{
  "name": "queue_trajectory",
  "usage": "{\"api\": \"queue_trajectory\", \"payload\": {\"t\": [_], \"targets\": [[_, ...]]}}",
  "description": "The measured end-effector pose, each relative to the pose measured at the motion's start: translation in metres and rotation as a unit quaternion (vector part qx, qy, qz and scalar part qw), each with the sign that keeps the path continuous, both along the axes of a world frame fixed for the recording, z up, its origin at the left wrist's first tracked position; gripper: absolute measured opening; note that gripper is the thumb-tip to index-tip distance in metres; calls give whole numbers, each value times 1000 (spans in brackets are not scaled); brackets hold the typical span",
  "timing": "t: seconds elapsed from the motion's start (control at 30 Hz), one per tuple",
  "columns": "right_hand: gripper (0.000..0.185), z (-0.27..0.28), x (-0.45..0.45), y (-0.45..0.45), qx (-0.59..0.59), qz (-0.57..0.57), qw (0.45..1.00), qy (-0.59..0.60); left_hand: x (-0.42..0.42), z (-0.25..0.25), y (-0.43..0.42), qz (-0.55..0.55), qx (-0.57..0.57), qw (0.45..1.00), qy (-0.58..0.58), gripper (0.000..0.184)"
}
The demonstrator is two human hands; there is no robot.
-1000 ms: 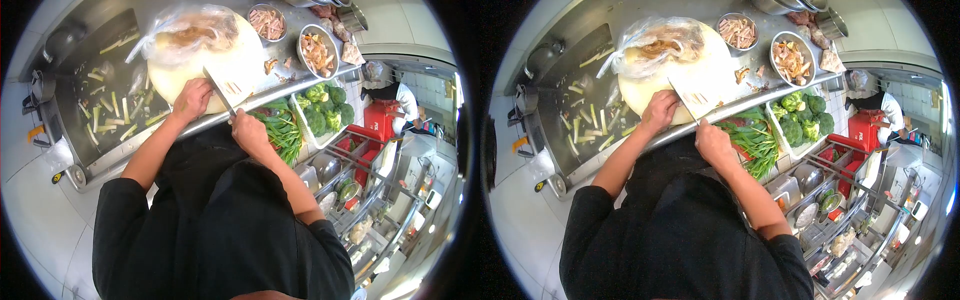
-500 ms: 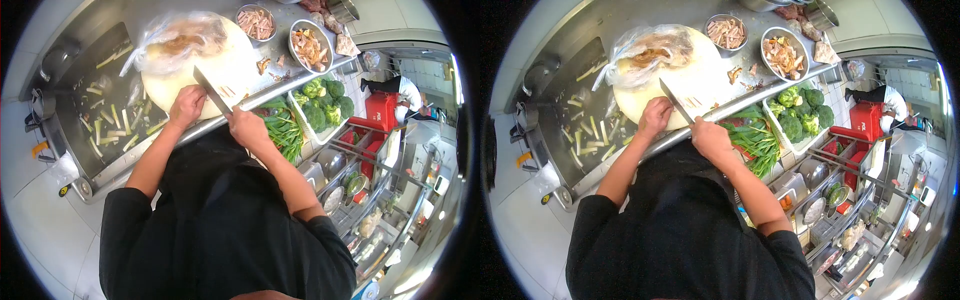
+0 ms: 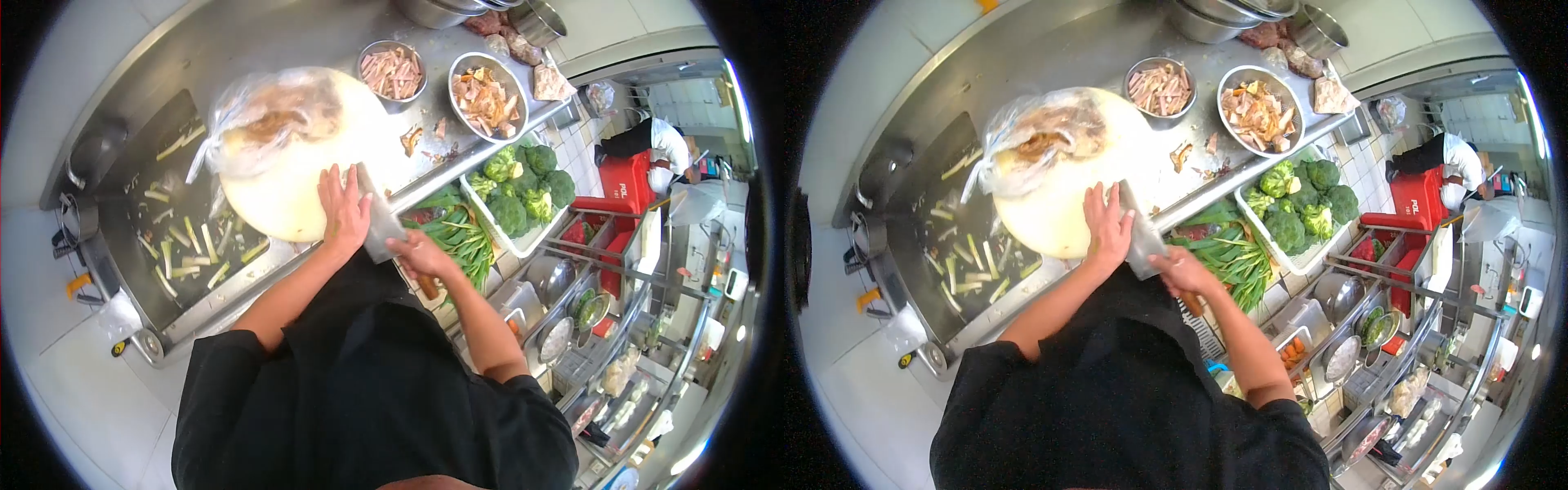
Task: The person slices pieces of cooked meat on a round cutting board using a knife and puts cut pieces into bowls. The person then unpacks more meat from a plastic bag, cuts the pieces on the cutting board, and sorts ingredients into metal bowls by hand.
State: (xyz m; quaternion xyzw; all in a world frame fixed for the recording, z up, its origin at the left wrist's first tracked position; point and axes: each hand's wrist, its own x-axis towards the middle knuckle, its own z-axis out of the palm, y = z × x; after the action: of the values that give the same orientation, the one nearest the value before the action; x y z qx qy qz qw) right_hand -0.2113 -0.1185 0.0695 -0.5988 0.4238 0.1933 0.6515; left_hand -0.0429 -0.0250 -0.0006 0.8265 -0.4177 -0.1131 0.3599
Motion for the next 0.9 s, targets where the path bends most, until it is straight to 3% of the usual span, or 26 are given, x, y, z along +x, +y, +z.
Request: {"api": "queue_trajectory", "payload": {"t": [0.1, 0.2, 0.37, 0.47, 0.57, 0.6, 0.7, 0.8, 0.87, 0.9], "targets": [[36, 6, 22, -2, 43, -24, 998, -42, 10, -11, -17, 11, -64, 998, -5, 55], [36, 24, 31, -21, 4, -28, 997, -67, 23, -11, -48, 1, -125, 992, -18, 49], [35, 50, 51, -86, -78, -133, 982, -106, 72, 23, -174, -67, -235, 970, -1, 46], [34, 31, 43, -122, -102, -192, 969, -117, 122, -23, -257, -79, -162, 983, -43, 51], [32, 29, 20, -134, -106, -216, 967, -85, 135, -2, -283, -145, 180, 965, -125, 61], [32, 32, 11, -132, -102, -208, 970, -75, 137, -1, -292, -151, 198, 959, -132, 65], [31, 21, -14, -115, -90, -205, 972, -75, 126, 19, -286, -118, 175, 973, -90, 63], [32, 30, -22, -97, -128, -141, 981, -41, 127, 28, -237, -98, -8, 987, -130, 53], [32, 37, -25, -90, -131, -91, 987, -9, 132, 45, -181, -108, -149, 983, 5, 39], [32, 40, -24, -88, -134, -72, 988, 8, 143, 65, -147, -121, -35, 990, 69, 35]]}}
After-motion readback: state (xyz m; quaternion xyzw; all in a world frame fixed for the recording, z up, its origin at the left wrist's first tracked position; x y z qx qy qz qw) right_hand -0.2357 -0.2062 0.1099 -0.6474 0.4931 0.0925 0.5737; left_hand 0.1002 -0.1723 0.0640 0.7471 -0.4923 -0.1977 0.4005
